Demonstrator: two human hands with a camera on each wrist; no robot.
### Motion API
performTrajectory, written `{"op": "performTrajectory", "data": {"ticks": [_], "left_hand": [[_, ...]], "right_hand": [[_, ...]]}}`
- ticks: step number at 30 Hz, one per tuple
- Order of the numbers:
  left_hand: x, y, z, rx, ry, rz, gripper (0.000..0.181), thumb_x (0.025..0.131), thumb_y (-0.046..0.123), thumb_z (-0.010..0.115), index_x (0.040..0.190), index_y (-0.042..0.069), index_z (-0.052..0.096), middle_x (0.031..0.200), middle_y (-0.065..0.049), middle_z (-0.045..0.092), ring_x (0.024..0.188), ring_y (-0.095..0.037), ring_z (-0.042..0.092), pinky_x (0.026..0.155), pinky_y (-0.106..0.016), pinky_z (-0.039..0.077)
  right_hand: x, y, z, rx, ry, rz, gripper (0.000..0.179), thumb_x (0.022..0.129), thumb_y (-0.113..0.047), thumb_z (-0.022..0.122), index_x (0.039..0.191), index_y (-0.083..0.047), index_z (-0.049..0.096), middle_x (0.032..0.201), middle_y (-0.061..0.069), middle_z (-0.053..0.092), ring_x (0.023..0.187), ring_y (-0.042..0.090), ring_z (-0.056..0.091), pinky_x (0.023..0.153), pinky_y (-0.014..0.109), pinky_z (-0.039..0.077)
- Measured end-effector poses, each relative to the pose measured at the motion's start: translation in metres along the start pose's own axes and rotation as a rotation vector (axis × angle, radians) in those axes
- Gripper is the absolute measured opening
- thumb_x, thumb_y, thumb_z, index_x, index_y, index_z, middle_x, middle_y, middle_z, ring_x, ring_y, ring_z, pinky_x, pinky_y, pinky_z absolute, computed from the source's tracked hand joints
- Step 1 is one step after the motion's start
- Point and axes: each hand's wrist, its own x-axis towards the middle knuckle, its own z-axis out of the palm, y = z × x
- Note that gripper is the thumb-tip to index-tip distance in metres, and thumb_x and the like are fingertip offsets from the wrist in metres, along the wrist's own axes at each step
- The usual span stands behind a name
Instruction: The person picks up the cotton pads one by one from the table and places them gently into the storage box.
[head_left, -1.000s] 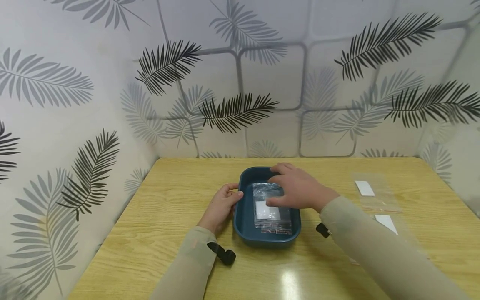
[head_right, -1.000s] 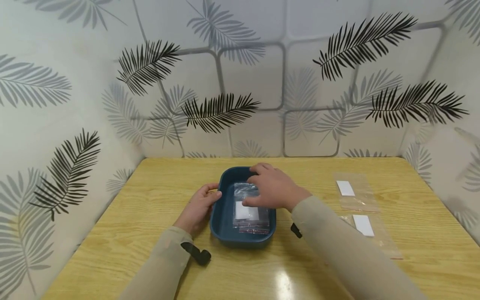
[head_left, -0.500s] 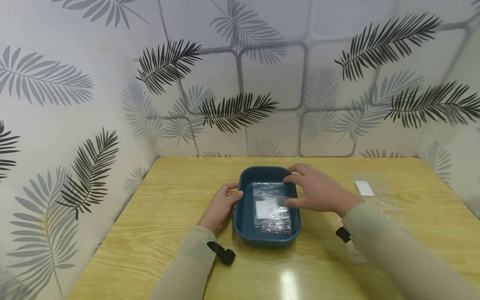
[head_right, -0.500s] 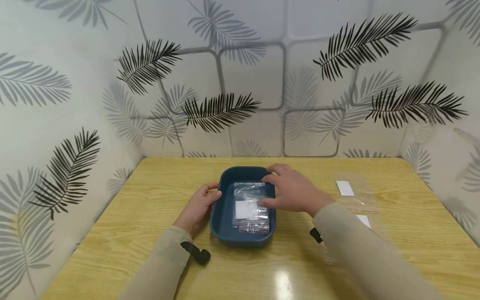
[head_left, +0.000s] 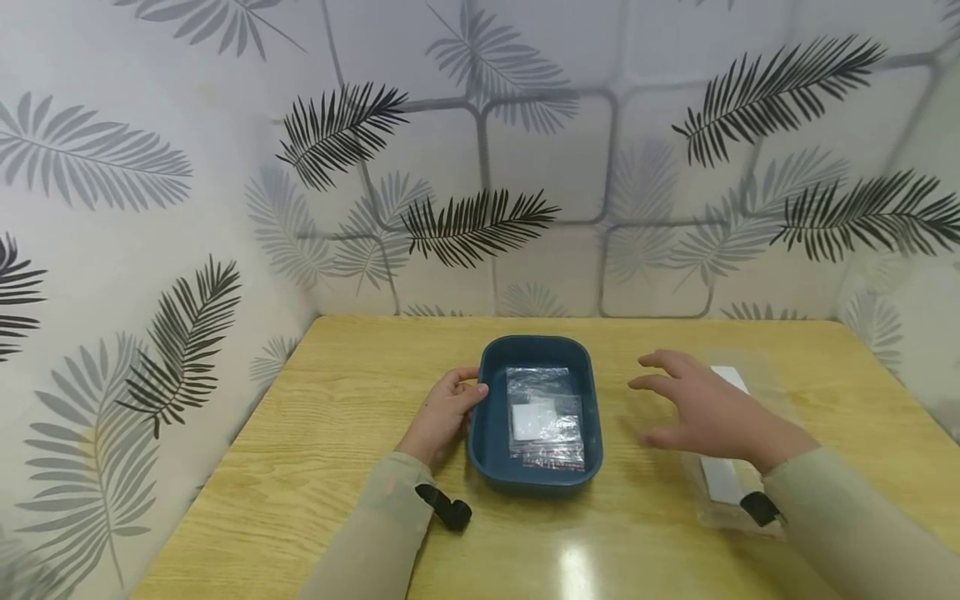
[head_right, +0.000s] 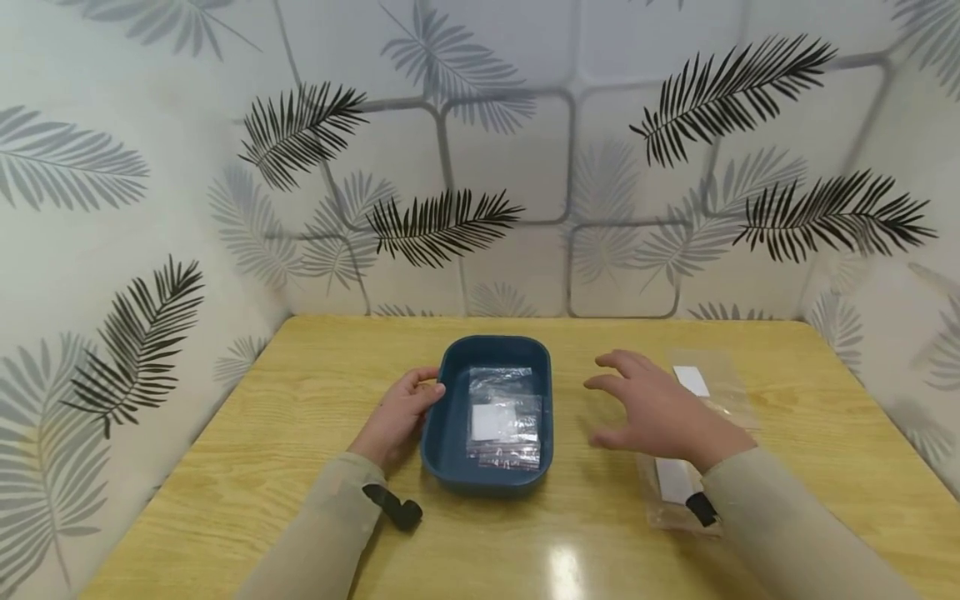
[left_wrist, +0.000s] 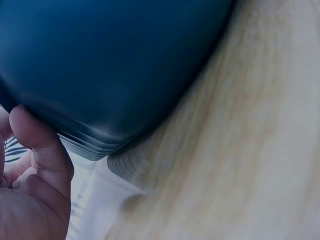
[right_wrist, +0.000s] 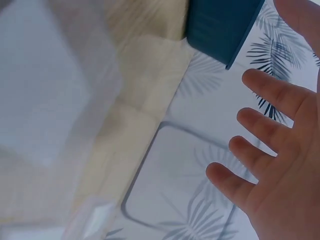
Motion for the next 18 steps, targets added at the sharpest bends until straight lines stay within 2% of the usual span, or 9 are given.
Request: {"op": "performTrajectory", "data": {"ticks": [5, 9, 13, 18], "left_hand": [[0.0, -0.002, 0.0, 0.008, 0.013, 0.002, 0.043, 0.103, 0.018, 0.061, 0.143, 0.005, 0.049, 0.094, -0.012, 0.061, 0.069, -0.016, 0.057, 0.058, -0.027, 0.048], [0.001, -0.003, -0.001, 0.005, 0.006, 0.001, 0.045, 0.103, 0.018, 0.061, 0.144, 0.004, 0.048, 0.096, -0.013, 0.061, 0.07, -0.017, 0.057, 0.058, -0.027, 0.049], [0.001, -0.003, -0.001, 0.028, -0.013, -0.001, 0.048, 0.104, 0.02, 0.061, 0.146, 0.004, 0.046, 0.1, -0.015, 0.062, 0.072, -0.017, 0.058, 0.06, -0.027, 0.051], [0.0, -0.002, -0.002, 0.055, -0.014, -0.001, 0.048, 0.104, 0.022, 0.061, 0.146, 0.005, 0.046, 0.102, -0.016, 0.063, 0.073, -0.017, 0.059, 0.061, -0.028, 0.051]], "right_hand": [[-0.027, 0.017, 0.005, 0.014, -0.005, 0.004, 0.07, 0.078, -0.045, 0.086, 0.134, -0.009, 0.065, 0.151, 0.022, 0.039, 0.139, 0.049, 0.031, 0.104, 0.066, 0.035], [-0.048, 0.031, 0.008, -0.021, 0.001, -0.018, 0.074, 0.074, -0.049, 0.088, 0.131, -0.008, 0.065, 0.147, 0.026, 0.041, 0.134, 0.054, 0.035, 0.101, 0.067, 0.036], [-0.067, 0.042, 0.01, -0.053, -0.021, 0.016, 0.085, 0.067, -0.059, 0.088, 0.13, -0.008, 0.065, 0.146, 0.028, 0.043, 0.132, 0.057, 0.036, 0.099, 0.07, 0.036], [-0.082, 0.047, 0.012, -0.037, -0.059, 0.069, 0.092, 0.063, -0.066, 0.086, 0.133, -0.01, 0.064, 0.147, 0.026, 0.042, 0.132, 0.054, 0.036, 0.097, 0.069, 0.039]]}}
